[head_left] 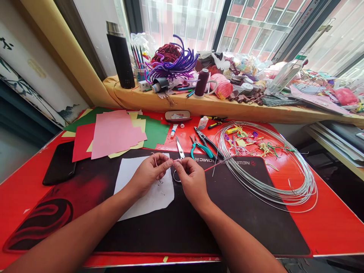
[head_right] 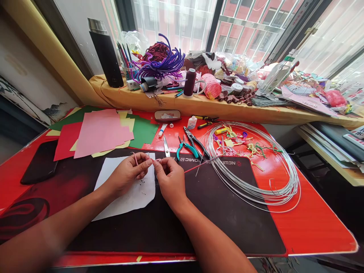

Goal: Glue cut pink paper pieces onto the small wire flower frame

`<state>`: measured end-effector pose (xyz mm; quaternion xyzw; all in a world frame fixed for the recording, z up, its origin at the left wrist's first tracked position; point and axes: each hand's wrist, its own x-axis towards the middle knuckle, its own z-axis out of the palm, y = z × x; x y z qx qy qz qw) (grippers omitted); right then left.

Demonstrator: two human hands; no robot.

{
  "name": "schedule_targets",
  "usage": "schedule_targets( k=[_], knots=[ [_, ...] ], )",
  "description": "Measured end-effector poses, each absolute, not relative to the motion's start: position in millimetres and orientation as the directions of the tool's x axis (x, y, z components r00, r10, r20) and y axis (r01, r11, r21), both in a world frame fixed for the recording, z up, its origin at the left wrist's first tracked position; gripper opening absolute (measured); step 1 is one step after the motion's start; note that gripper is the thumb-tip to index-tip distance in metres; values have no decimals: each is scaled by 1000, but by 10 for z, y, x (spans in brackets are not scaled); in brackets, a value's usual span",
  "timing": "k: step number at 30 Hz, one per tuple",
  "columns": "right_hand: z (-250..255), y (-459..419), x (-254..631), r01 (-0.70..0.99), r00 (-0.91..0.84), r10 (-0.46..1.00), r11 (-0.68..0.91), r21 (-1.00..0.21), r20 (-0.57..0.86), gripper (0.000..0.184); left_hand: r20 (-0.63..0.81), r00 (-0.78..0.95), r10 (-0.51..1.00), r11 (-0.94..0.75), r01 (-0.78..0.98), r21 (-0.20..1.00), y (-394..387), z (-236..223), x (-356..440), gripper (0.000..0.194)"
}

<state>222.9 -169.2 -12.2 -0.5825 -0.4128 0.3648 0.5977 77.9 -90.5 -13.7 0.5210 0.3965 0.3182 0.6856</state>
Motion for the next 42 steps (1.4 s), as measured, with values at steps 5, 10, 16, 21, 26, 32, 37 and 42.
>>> schedule_targets(
  k=[5, 10, 16, 21, 26, 32, 37, 42],
  knots=[
    [-138, -1689, 2228, 39, 389, 919, 54, -998, 65, 30, -203, 475, 856, 244, -25, 970, -917, -134, 775, 53],
    [-143, -1691, 2225, 37, 396, 917, 45, -998, 56, 31, -190, 476, 859, 232, -32, 972, -920, -133, 769, 53],
    [-164, -1690, 2217, 19, 383, 923, 33, -999, 38, 30, -201, 463, 864, 239, -24, 971, -909, -134, 778, 55],
    [-172, -1684, 2219, 20, 371, 928, 28, -999, 33, 30, -196, 447, 873, 223, -9, 975, -910, -123, 780, 56],
    [-161, -1679, 2233, 23, 351, 936, 18, -1000, 25, 30, -193, 431, 881, 214, -1, 977, -875, -155, 762, 54],
    [-162, -1679, 2247, 39, 330, 944, -13, -999, 0, 30, -189, 395, 899, 219, -31, 975, -838, -120, 732, 54],
    [-150, -1686, 2260, 55, 325, 946, -5, -998, 14, 28, -181, 386, 905, 204, -19, 979, -811, -113, 718, 53],
    [-112, -1680, 2321, 48, 385, 922, 33, -998, 49, 28, -115, 358, 927, 77, 119, 990, -770, -121, 678, 46]
  ],
)
